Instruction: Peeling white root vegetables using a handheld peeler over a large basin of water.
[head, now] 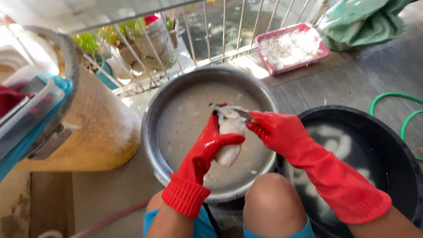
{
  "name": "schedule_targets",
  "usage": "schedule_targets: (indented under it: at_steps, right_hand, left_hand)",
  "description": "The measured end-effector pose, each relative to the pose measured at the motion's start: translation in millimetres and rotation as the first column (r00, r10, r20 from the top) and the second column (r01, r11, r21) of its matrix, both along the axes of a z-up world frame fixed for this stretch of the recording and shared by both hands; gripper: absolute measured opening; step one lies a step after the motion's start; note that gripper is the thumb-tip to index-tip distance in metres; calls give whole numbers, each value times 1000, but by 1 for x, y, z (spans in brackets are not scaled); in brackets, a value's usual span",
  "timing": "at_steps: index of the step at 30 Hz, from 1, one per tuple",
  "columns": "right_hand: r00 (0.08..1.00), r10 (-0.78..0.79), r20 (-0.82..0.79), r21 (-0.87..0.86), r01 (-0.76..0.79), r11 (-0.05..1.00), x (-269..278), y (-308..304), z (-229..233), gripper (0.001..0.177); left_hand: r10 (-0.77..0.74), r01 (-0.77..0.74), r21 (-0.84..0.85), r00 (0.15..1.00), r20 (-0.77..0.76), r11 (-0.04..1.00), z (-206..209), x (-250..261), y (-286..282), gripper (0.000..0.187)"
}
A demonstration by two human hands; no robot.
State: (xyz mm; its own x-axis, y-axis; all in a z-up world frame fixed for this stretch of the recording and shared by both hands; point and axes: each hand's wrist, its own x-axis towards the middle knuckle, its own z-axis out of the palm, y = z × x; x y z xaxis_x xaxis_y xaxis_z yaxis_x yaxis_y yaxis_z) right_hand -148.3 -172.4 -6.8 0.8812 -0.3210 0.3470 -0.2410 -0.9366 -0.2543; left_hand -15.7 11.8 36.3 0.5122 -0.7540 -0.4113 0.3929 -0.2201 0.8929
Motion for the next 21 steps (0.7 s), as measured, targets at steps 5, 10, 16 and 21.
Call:
schedule_targets:
  at_steps: [5,10,16,21]
  right_hand:
    - [996,-85,-31,20,86,996,5,-24,-26,24]
    - [995,-80,-58,147,88,985,0,6,-29,33]
    - [877,-269,-399,263,390,882,1,-33,-104,50]
    - [679,-174,-714,370,576,729,-21,-24,-204,52]
  left_hand:
    - [-62,67,-51,993,100,996,-6,-3,5,117]
    - [-67,65,19,987,143,998,-5,-4,-3,114]
    - [-135,103,224,982,132,969,8,26,-7,108]
    - [-135,106,358,989,58,928,-40,73,3,95]
